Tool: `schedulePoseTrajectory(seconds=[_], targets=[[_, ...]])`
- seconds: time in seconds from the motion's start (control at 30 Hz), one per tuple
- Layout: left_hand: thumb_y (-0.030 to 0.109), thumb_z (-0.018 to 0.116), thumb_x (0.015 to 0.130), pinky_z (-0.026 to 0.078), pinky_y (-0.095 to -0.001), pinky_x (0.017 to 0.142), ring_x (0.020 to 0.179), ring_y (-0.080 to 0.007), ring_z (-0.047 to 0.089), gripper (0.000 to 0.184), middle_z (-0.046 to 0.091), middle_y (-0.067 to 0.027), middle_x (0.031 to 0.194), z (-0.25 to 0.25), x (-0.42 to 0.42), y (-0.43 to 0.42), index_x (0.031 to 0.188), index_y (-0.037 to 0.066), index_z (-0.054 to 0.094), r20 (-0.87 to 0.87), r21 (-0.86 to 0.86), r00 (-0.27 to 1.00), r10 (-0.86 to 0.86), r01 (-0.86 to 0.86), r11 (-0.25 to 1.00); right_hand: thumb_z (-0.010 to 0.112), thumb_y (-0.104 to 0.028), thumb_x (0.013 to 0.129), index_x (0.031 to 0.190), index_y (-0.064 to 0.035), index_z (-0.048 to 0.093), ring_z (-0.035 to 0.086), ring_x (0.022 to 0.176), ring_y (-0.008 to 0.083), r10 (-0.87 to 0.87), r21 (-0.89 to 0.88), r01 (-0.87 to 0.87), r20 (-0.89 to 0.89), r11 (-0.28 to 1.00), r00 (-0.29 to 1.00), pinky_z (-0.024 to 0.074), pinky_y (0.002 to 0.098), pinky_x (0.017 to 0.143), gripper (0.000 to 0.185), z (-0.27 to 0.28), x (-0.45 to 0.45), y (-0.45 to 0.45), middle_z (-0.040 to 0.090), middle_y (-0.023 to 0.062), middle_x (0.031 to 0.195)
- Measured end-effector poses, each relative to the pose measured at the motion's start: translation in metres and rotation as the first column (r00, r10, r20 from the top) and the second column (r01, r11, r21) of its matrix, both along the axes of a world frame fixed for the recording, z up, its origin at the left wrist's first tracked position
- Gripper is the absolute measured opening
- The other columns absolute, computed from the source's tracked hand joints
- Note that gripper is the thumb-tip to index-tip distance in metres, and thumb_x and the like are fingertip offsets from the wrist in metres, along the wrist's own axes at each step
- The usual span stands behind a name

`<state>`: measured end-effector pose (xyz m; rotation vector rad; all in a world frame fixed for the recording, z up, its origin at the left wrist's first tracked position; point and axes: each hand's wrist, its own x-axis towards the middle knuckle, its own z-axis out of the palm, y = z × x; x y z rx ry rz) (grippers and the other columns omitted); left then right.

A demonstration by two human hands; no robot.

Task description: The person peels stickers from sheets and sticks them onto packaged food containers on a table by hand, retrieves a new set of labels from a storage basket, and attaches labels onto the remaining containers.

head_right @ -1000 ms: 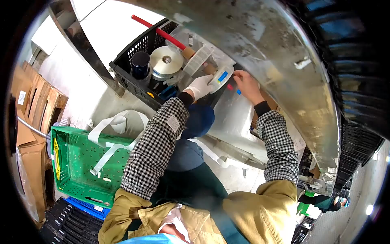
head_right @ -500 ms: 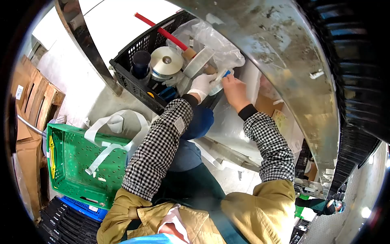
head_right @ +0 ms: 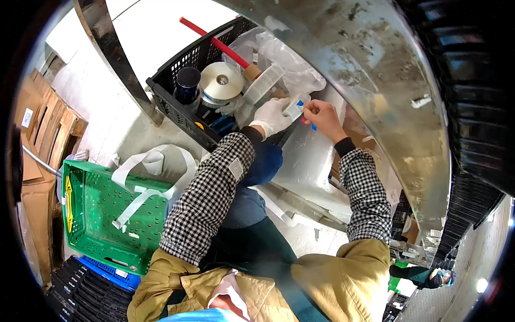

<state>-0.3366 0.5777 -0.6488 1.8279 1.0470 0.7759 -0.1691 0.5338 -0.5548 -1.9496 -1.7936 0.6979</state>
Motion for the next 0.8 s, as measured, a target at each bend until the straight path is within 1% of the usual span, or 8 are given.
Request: schedulePoseTrajectory(seconds=[0.13,0.23,0.33,0.43,0.47,0.57,0.67,0.8], targets=[[0.037,0.074,0.069,0.047,-0.0393,0.087,0.103,-0.0331,0.059,0.055,0.063,-0.0183,0.108,0.003,-0.002,0.001,0.112,0.005,0.062,0.006,-0.050,1.000,-0.004,0.005,0.999,0.062,-0.011,0.085,0.089,0.0024,0.064,0.065,0.061,0.0085,-0.004,-0.009,0.003,-0.102,1.000,0.995,0.0479,0.0202,0.055,0.014,0.001,0.003,-0.009,0.063,0.0008,0.068],[0.036,0.077,0.067,0.048,-0.0398,0.085,0.102,-0.0334,0.060,0.052,0.063,-0.0174,0.108,0.007,-0.004,-0.003,0.107,0.005,0.062,-0.022,0.009,1.000,0.000,0.000,1.000,0.061,-0.011,0.086,0.092,0.0025,0.064,0.064,0.061,0.0079,-0.018,-0.029,0.014,-0.114,0.999,0.993,0.0483,0.0197,0.056,0.014,0.008,0.000,-0.015,0.063,-0.0001,0.072],[0.034,0.077,0.068,0.049,-0.0402,0.084,0.099,-0.0336,0.061,0.048,0.063,-0.0177,0.106,0.008,-0.002,-0.001,0.102,0.004,0.062,-0.083,-0.034,0.996,0.012,-0.015,0.999,0.059,-0.007,0.089,0.097,0.0025,0.063,0.062,0.064,0.0060,0.010,-0.052,-0.018,-0.154,0.999,0.988,0.0487,0.0182,0.058,0.013,0.014,-0.005,-0.020,0.063,-0.0010,0.079],[0.032,0.077,0.067,0.050,-0.0405,0.082,0.096,-0.0339,0.062,0.044,0.064,-0.0181,0.102,0.002,0.001,0.002,0.098,0.004,0.063,-0.048,-0.043,0.998,0.033,-0.035,0.998,0.060,-0.008,0.088,0.094,0.0018,0.064,0.062,0.062,0.0059,-0.008,-0.012,0.007,-0.168,1.000,0.986,0.0499,0.0197,0.057,0.012,0.026,-0.010,-0.022,0.064,-0.0012,0.077],[0.029,0.077,0.067,0.050,-0.0407,0.082,0.095,-0.0342,0.062,0.042,0.064,-0.0189,0.100,0.000,0.002,0.004,0.097,0.004,0.063,-0.055,-0.065,0.998,0.023,-0.027,0.997,0.060,-0.007,0.088,0.091,0.0017,0.063,0.062,0.062,0.0064,-0.006,-0.025,0.003,-0.159,1.000,0.987,0.0507,0.0203,0.057,0.010,0.026,-0.003,-0.022,0.066,0.0020,0.085],[0.028,0.075,0.069,0.050,-0.0406,0.082,0.095,-0.0344,0.062,0.036,0.065,-0.0184,0.098,-0.013,0.008,0.009,0.095,0.005,0.065,-0.065,-0.031,0.996,0.058,-0.060,0.998,0.059,-0.007,0.088,0.087,0.0009,0.060,0.061,0.060,0.0073,-0.047,-0.004,0.048,-0.183,0.999,0.982,0.0512,0.0209,0.056,0.008,0.030,0.004,-0.022,0.066,0.0063,0.100],[0.028,0.073,0.070,0.050,-0.0409,0.080,0.092,-0.0353,0.063,0.029,0.066,-0.0177,0.092,-0.020,0.010,0.011,0.090,0.006,0.068,-0.043,0.012,0.997,0.069,-0.068,0.998,0.056,-0.007,0.090,0.088,0.0004,0.060,0.060,0.061,0.0068,-0.073,-0.031,0.068,-0.209,0.997,0.975,0.0519,0.0188,0.055,0.009,0.033,0.004,-0.027,0.064,0.0074,0.112],[0.030,0.069,0.071,0.051,-0.0420,0.078,0.086,-0.0366,0.064,0.026,0.067,-0.0173,0.083,-0.020,0.004,0.014,0.084,0.008,0.071,-0.109,-0.026,0.993,0.042,-0.045,0.999,0.056,-0.008,0.090,0.087,-0.0002,0.058,0.060,0.059,0.0073,-0.086,-0.046,0.078,-0.209,0.996,0.974,0.0519,0.0195,0.053,0.008,0.027,-0.001,-0.033,0.063,0.0090,0.115]])
